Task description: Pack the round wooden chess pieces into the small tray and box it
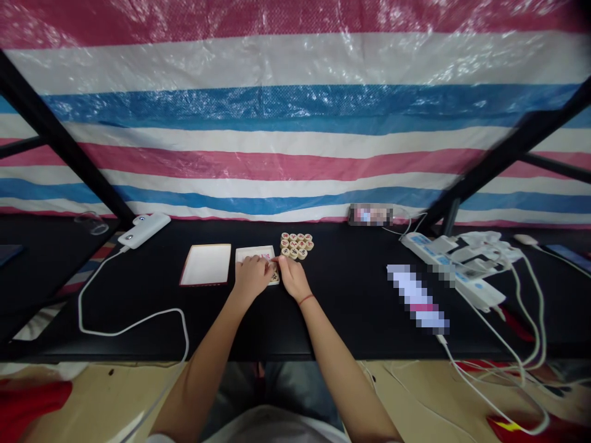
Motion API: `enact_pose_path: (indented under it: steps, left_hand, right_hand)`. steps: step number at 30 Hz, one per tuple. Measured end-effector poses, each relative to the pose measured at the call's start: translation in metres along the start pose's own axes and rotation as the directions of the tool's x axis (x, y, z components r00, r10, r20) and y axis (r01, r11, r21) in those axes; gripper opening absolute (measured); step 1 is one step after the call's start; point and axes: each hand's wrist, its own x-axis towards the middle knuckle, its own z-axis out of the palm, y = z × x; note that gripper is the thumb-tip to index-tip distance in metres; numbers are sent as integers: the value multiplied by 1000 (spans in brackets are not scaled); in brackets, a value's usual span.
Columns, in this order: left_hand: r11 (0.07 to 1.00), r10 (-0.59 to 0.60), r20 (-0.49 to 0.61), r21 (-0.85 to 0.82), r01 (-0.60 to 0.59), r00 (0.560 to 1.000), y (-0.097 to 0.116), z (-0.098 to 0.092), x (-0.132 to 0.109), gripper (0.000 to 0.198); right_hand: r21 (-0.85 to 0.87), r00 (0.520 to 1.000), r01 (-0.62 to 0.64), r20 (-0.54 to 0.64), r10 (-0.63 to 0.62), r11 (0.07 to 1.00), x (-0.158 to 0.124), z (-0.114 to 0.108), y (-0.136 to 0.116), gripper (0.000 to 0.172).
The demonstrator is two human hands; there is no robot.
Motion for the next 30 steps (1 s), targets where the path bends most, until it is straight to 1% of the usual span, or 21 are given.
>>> enact_pose_path:
  steps: [3, 4, 6, 8, 9, 11, 14, 16, 18, 19, 20, 21, 23, 24, 25, 26, 27, 30]
  left_hand:
    - [1000, 16, 48, -28, -14, 999, 3, -6, 1, 22]
    - [999, 18, 55, -39, -16, 998, 5, -8, 2, 20]
    - [996, -10, 33, -92, 13, 999, 6, -13, 3, 16]
    - [973, -81, -12, -216, 77, 997, 5, -16, 5, 15]
    - [948, -120, -25, -301, 107, 992, 4, -18, 6, 16]
    - [872, -163, -24, -471, 132, 986, 0, -18, 6, 19]
    - [775, -131, -42, -628, 76, 991, -5, -14, 4, 22]
    - [754, -105, -105, -657, 11, 989, -7, -9, 1, 21]
    - [763, -111, -202, -644, -46, 973, -9, -4, -1, 20]
    - [773, -124, -255, -631, -68, 959, -11, -2, -2, 18]
    - [782, -139, -306, -617, -85, 942, -12, -1, -2, 17]
    - [789, -153, -348, -606, -98, 925, -15, -1, -3, 17]
    - [798, -176, -406, -592, -111, 897, -20, -1, -4, 16]
    - [804, -183, -427, -584, -116, 886, -23, -2, -5, 18]
    - [810, -183, -444, -574, -122, 877, -26, -2, -5, 21]
    - [816, -176, -456, -563, -130, 873, -29, -3, -6, 23]
    - [822, -165, -463, -553, -139, 871, -31, -4, -6, 23]
    - [827, -121, -472, -535, -174, 873, -33, -5, -8, 22]
  right_hand:
    - [24, 1000, -3, 0, 3, 1000, 0, -1, 0, 58]
    - [43, 1000, -3, -16, 4, 999, 0, -2, 0, 57]
    - [94, 996, 22, -85, -14, 995, 0, -4, 0, 51]
    - [113, 985, 93, -158, -75, 989, 0, -6, 1, 37]
    - [100, 977, 136, -176, -117, 986, 0, -6, 1, 31]
    - [53, 964, 206, -183, -193, 977, -1, -5, -1, 30]
    - [25, 951, 244, -203, -235, 969, -2, -1, -6, 28]
    - [33, 944, 263, -218, -249, 964, -2, -2, -8, 26]
    - [23, 932, 267, -262, -252, 964, -1, -7, -8, 24]
    - [6, 921, 241, -317, -227, 970, -1, -12, -5, 23]
    - [-14, 902, 190, -392, -181, 982, 0, -17, 0, 22]
    - [-32, 871, 117, -476, -118, 993, 1, -23, 6, 23]
    - [-50, 787, -72, -616, 26, 996, 2, -33, 23, 28]
    - [-59, 758, -160, -647, 84, 985, 2, -36, 32, 31]
    - [-69, 744, -236, -654, 135, 969, 2, -38, 41, 33]
    - [-85, 745, -300, -644, 177, 950, 1, -39, 48, 35]
    - [-115, 757, -350, -620, 208, 930, 0, -38, 55, 34]
    - [-240, 805, -420, -543, 237, 875, -2, -34, 62, 20]
